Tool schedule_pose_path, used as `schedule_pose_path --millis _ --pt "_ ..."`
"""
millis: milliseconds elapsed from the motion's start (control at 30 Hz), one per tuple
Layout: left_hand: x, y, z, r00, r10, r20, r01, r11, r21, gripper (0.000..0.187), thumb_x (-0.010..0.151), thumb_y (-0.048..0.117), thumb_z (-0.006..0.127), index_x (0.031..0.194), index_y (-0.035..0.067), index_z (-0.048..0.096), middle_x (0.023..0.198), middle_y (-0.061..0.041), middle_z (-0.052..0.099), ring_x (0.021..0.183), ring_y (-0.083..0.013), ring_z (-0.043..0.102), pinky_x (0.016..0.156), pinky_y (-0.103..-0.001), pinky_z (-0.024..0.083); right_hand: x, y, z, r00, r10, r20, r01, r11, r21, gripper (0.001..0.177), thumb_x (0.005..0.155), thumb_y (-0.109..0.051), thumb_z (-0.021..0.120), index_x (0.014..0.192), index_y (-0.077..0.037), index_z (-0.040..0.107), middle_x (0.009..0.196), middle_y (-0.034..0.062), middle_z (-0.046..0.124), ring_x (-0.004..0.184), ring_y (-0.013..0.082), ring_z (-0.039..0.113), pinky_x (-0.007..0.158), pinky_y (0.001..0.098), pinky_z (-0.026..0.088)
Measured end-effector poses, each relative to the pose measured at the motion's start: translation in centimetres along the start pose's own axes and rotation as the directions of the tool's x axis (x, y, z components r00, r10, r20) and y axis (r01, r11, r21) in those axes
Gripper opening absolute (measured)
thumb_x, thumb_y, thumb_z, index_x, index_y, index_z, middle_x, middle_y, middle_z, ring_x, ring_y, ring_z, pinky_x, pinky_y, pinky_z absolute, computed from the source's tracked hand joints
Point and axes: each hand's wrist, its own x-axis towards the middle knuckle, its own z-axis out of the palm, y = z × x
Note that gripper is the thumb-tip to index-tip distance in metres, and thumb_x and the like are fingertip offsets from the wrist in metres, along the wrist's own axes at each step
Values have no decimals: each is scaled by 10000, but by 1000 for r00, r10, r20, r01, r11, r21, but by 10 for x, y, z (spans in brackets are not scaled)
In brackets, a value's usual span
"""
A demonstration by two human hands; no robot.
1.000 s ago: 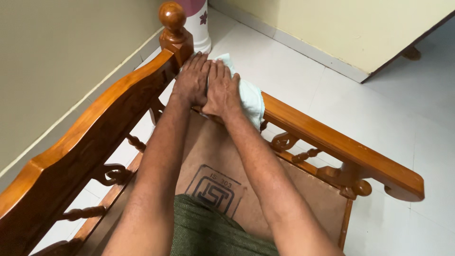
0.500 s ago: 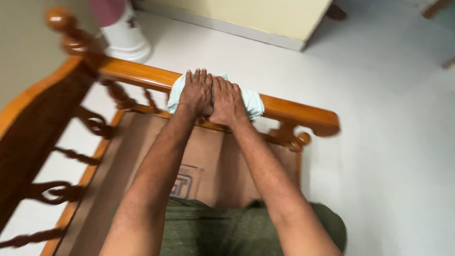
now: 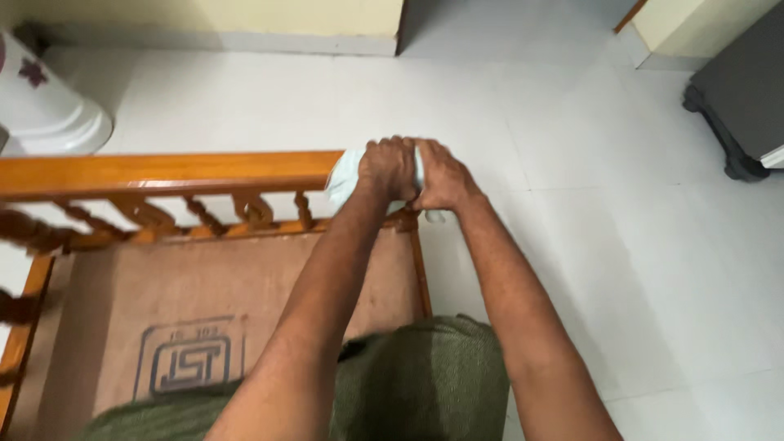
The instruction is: The person sits on the floor and wipes the wooden bed frame with a light blue cloth. They clean the top rail and side rails, moving the cloth back and forth along the wood surfaces.
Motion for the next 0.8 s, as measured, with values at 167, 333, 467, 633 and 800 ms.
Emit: schedule_pose_path --millis 167,333,467,633,800 --pt "16 -10 -7 997 47 60 -47 999 -8 734 689 401 800 1220 -47 565 1070 -221 713 971 -324 742 814 -417 614 18 2 -10 966 154 209 -160 987 8 1019 429 -333 963 1270 -22 481 1173 164 615 1114 329 636 969 423 561" --pt "7 -7 -8 993 -12 116 12 1000 2 593 774 307 706 1247 -21 567 1035 -195 737 939 -319 769 795 -434 647 15 1 7 974 202 102 -198 979 -47 1045 533 -350 955 1372 -20 428 1228 198 577 1175 360 599 1004 455 539" --pt "-14 -2 10 987 -5 -162 11 999 33 567 830 290 690 1312 27 547 1190 -173 679 1154 -328 662 1015 -553 495 -4 -16 35 957 245 -158 -265 957 -118 1167 542 -213 974 1475 -18 301 1432 211 423 1374 384 430 1118 461 441" --pt "-44 2 32 923 59 -380 40 968 248 962 714 405 757 1501 15 365 1482 -273 463 1392 -429 410 1122 -660 260 -33 -31 74 872 95 -479 -261 920 -293 1066 735 -102 901 1551 39 230 1577 251 301 1485 407 323 1191 480 381" --pt "-59 -6 23 960 105 -259 -23 954 299 1167 708 583 787 1555 4 231 1558 -283 346 1447 -445 320 1137 -669 232 -31 -41 44 949 178 -262 -242 941 -237 1169 644 -170 942 1530 42 209 1586 259 250 1503 426 265 1180 486 384"
